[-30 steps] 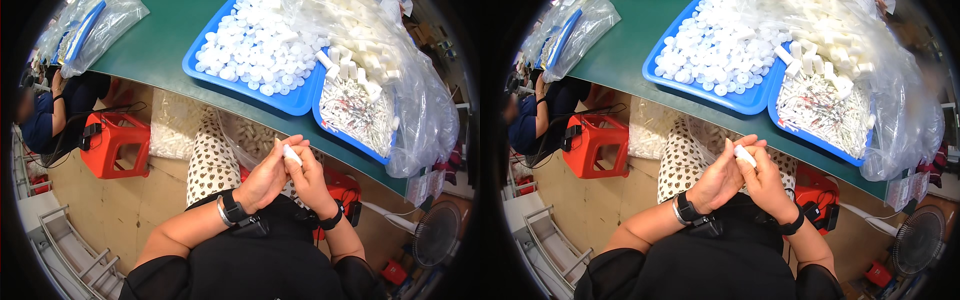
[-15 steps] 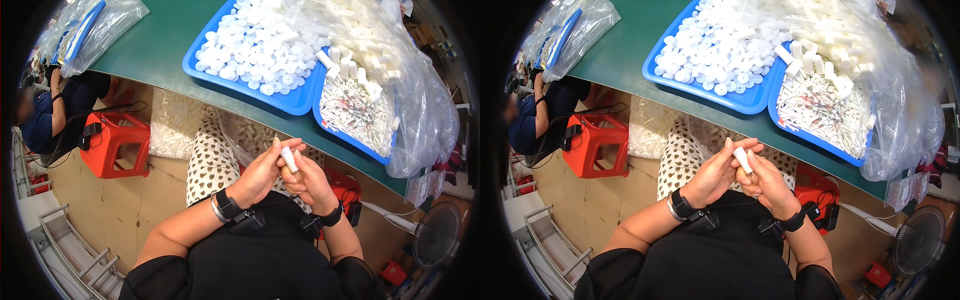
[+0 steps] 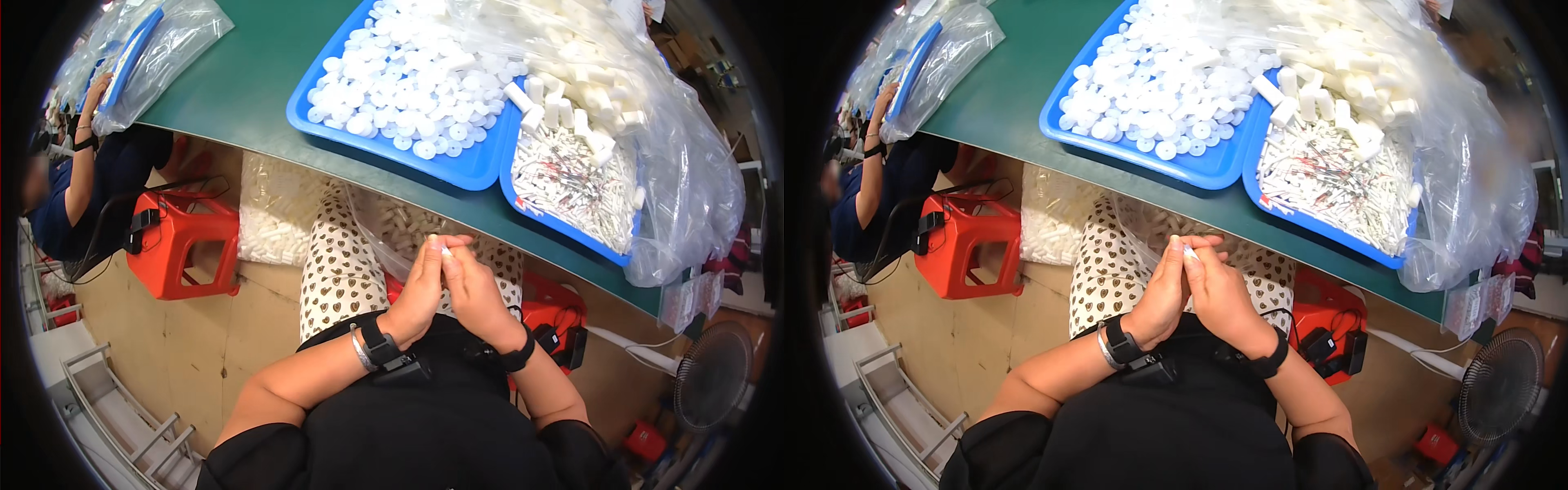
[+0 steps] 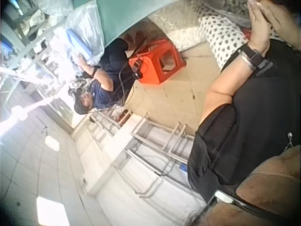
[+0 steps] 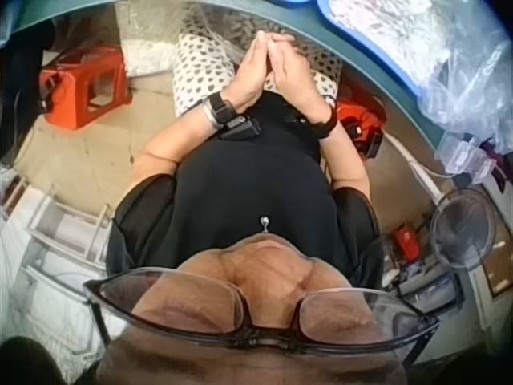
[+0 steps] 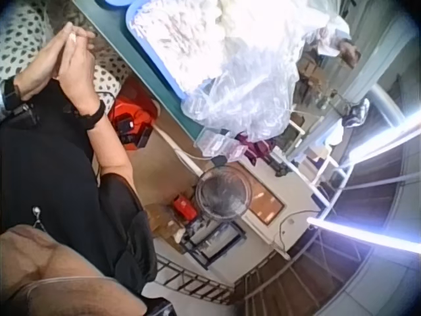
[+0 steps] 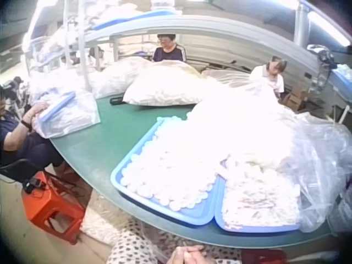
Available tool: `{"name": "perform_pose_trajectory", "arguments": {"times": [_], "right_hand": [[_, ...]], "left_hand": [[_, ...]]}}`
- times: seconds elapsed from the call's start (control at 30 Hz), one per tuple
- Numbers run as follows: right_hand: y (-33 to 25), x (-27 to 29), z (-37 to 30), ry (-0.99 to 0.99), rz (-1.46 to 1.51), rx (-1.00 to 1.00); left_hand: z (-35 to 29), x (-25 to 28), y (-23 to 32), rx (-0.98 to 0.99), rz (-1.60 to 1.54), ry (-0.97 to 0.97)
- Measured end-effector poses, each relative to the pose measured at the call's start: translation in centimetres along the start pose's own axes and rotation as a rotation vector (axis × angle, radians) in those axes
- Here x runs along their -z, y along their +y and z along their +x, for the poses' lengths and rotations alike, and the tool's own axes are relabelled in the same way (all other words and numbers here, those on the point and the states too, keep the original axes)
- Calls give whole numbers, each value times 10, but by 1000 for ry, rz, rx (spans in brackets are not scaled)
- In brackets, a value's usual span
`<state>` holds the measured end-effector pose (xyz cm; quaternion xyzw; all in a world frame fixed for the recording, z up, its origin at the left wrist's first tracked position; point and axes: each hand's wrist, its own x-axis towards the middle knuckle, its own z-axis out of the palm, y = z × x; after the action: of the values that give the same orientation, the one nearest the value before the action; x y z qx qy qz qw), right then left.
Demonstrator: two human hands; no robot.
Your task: The person sits at a green workbench and repeatedly assembles small white plastic components. They pick a white cap from a blue tray, insert a thin wire into it, and then attach a white cylindrical piece to the other end. The assembled units are placed into a second blue tray. The process is repetitive and performed by hand without tools.
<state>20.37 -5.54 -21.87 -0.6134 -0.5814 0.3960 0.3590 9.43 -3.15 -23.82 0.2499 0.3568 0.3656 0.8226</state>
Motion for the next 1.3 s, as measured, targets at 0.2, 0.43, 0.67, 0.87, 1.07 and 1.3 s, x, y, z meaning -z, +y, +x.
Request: {"name": "perform_pose_trajectory", "arguments": {"times": [0.2, 0.43, 0.67, 0.87, 1.07, 1.3], "right_hand": [[-10, 22, 7, -12, -523, 99], [-36, 122, 37, 462, -849, 288], [-20, 153, 51, 369, -1079, 257], [-21, 159, 52, 311, -1110, 366], [-30, 160, 37, 417, -849, 263], [-42, 148, 22, 543, -680, 278]], "left_hand": [[27, 34, -2, 188, -52, 175], [25, 29, 37, 201, 202, 85], [27, -19, 109, -746, 1087, -159], [82, -16, 124, -1088, 1495, 133], [98, -29, 121, -933, 1771, 201], [90, -27, 123, -992, 1445, 93]]}}
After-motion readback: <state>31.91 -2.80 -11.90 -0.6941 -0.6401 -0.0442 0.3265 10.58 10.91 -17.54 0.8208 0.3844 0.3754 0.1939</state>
